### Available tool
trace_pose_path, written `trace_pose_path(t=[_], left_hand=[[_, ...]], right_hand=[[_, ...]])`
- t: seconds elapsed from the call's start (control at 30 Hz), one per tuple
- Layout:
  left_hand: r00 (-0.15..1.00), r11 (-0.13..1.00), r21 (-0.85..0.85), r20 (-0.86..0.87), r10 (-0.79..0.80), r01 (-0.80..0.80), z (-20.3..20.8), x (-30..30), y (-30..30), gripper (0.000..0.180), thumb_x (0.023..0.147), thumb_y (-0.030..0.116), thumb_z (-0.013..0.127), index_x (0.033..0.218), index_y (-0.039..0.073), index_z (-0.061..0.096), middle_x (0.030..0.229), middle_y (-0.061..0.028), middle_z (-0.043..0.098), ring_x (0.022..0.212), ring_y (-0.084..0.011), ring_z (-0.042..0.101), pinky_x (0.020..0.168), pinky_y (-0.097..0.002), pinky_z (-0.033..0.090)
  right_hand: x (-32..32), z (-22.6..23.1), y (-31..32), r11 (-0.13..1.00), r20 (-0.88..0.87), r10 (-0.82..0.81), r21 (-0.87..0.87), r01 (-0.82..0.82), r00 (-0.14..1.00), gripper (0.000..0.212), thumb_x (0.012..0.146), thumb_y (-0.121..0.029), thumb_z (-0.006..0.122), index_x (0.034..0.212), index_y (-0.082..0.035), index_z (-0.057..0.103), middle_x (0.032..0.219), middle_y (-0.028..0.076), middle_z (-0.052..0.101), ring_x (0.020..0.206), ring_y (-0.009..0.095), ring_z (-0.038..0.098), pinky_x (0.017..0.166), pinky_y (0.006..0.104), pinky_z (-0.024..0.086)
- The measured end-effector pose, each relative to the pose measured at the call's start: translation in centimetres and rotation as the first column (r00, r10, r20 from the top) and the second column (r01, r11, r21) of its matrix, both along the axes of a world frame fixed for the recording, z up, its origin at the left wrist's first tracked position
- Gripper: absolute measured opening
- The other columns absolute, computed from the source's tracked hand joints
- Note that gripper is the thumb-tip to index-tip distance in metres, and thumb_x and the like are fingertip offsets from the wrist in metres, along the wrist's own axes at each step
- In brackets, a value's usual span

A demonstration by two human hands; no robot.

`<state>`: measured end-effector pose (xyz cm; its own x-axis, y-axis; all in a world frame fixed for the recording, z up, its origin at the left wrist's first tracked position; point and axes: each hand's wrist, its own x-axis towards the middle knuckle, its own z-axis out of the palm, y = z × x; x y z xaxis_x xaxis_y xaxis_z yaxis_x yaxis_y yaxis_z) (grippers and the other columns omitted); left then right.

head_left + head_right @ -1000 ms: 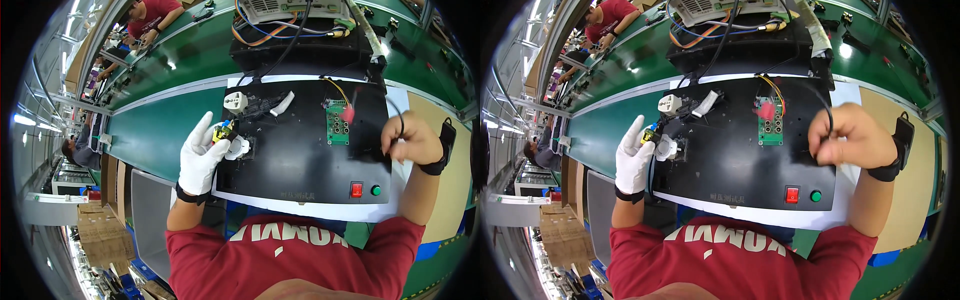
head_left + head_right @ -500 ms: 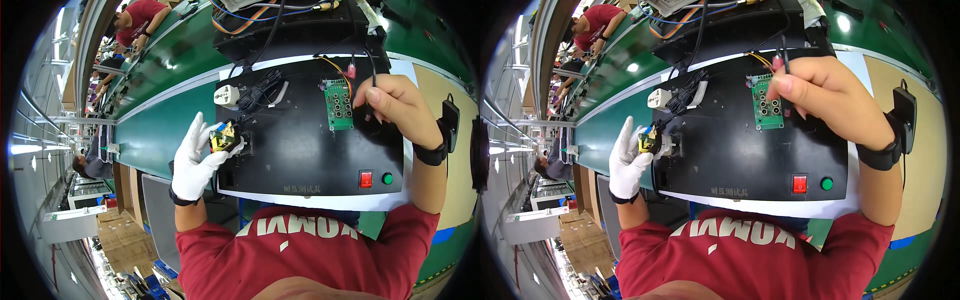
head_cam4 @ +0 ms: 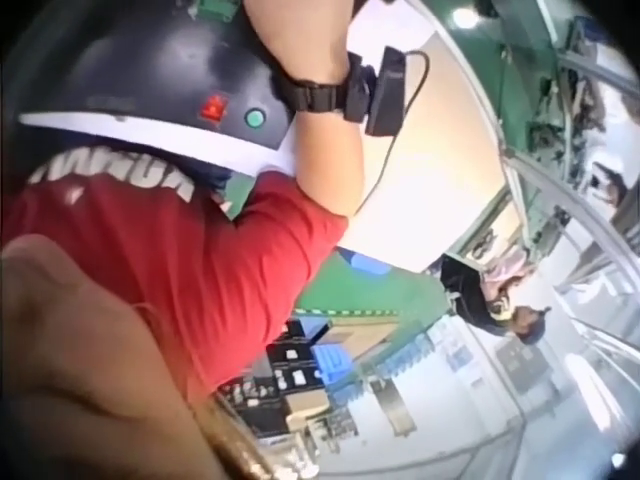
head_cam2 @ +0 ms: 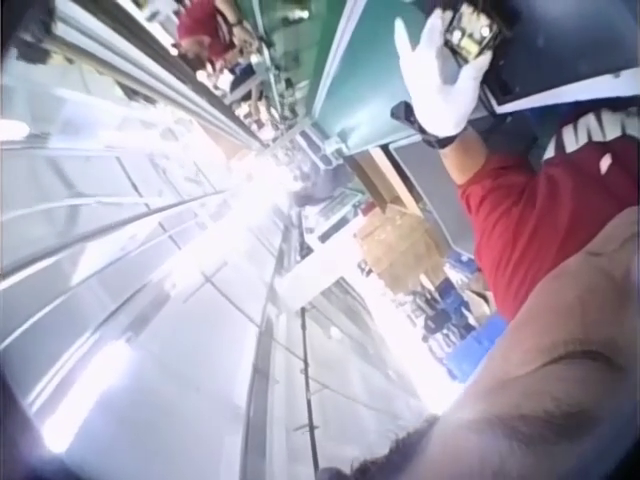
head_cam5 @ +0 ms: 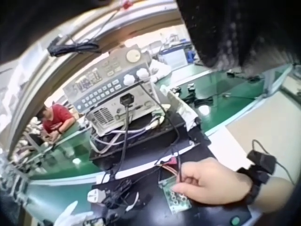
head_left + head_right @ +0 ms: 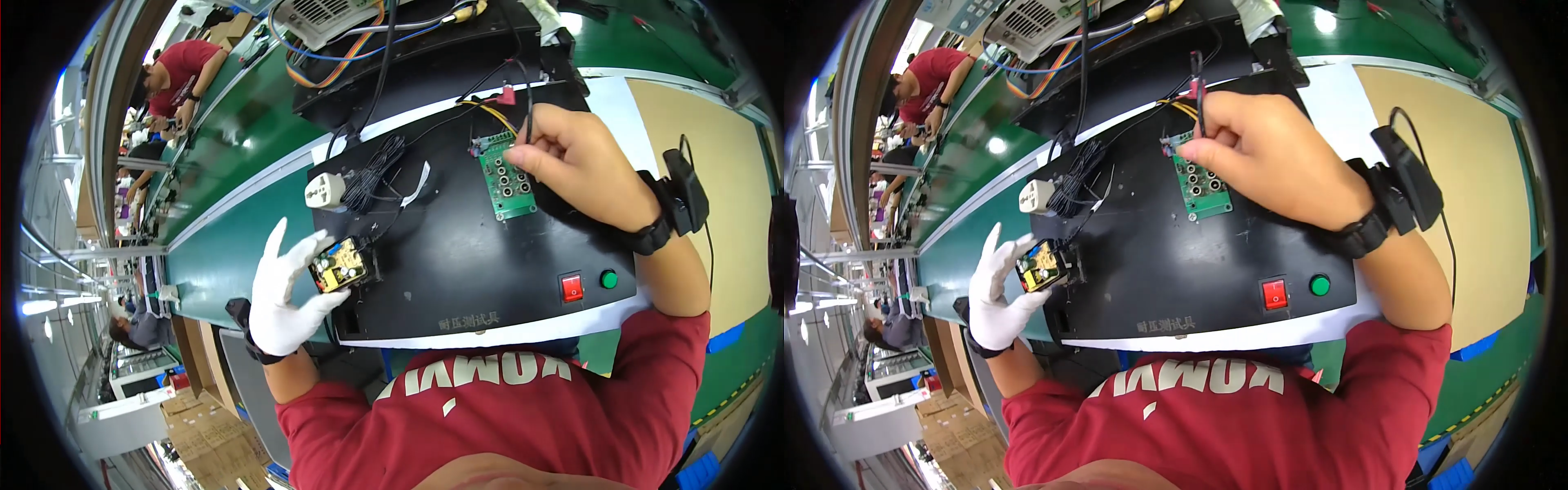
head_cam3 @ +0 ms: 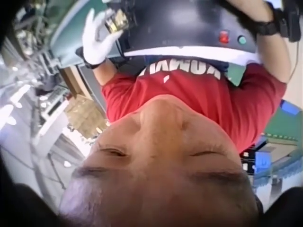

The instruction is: The person tests power supply units by plugging each one into a socket, touching a probe to the circuit board, and checking the digital display. After each test, they disconnect the components and place the power supply unit onto the conveyor belt.

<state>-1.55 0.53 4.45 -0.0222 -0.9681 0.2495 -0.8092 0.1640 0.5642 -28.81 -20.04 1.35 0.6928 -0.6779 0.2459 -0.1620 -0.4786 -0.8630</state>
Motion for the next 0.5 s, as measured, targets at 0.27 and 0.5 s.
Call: trace_pose_path(t=[0.27, 0.5], left_hand=[[0.953, 0.997, -0.046, -0.294, -0.072, 0.061, -2.1, 1.0, 0.2, 0.092, 0.050, 0.000, 0.078, 0.130, 0.010, 0.033, 0.110, -0.0213, 0.054, 0.110, -0.0299, 0.049, 0.099, -0.0396, 0.029], [0.931, 0.996, -0.037, -0.360, 0.058, -0.077, -3.2, 0.9, 0.7, 0.101, 0.046, 0.009, 0.082, 0.132, 0.009, 0.029, 0.111, -0.0210, 0.055, 0.105, -0.0282, 0.053, 0.097, -0.0372, 0.031]], right_hand=[[0.4, 0.3, 0.6, 0.965, -0.043, -0.019, -0.264, 0.006, 0.999, 0.012, 0.076, -0.004, 0.060, 0.073, 0.001, 0.050, 0.054, 0.004, 0.046, 0.048, 0.009, 0.043, 0.045, 0.0226, 0.034], [0.9, -0.4, 1.0, 0.988, 0.039, -0.010, -0.153, 0.015, 0.999, 0.013, 0.075, -0.003, 0.060, 0.069, -0.001, 0.049, 0.054, 0.003, 0.048, 0.046, 0.008, 0.044, 0.043, 0.0213, 0.031]])
